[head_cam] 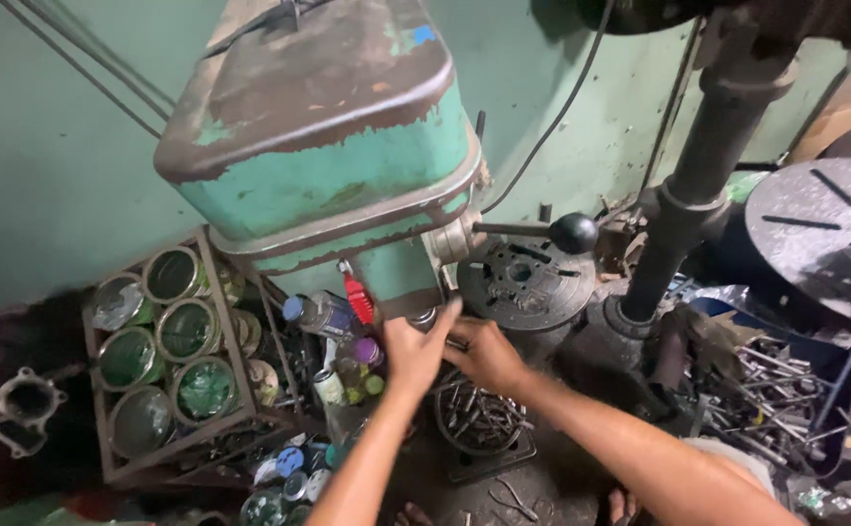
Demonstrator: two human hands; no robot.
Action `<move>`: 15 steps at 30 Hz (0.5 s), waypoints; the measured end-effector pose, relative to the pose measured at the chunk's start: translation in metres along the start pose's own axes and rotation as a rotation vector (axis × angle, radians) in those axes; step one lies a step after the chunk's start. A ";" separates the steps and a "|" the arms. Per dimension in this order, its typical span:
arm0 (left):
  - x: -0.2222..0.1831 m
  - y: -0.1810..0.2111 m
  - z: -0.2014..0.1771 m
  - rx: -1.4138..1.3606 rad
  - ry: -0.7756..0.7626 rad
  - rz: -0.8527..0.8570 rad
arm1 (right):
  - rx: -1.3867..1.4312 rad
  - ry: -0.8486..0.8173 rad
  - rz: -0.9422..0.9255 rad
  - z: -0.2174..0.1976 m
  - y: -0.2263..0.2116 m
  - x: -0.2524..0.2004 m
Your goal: The recorder is using a drill press and manual tools like wrenches and pliers to service or repair a motorcycle engine cylinder head.
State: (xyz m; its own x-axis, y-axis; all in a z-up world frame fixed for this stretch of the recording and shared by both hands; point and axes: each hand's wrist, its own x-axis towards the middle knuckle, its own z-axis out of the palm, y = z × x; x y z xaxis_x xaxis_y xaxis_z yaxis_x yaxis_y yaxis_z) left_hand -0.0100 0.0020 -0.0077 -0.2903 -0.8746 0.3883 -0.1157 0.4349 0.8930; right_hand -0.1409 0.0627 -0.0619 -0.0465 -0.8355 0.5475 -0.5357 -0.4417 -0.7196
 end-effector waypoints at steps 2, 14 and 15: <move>0.017 -0.003 -0.018 -0.141 -0.196 -0.073 | -0.011 -0.006 0.007 -0.004 -0.005 0.004; -0.012 0.006 -0.006 -0.108 0.020 -0.028 | 0.099 -0.019 0.167 -0.006 -0.021 0.000; -0.014 0.005 -0.016 -0.042 -0.055 0.026 | 0.073 0.005 0.184 -0.010 -0.028 0.001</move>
State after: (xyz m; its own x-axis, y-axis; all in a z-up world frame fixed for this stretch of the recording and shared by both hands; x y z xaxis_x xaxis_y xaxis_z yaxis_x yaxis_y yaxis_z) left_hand 0.0084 0.0134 -0.0053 -0.3446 -0.8496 0.3992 -0.0681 0.4468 0.8920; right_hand -0.1342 0.0776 -0.0373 -0.1425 -0.9027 0.4059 -0.4554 -0.3043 -0.8367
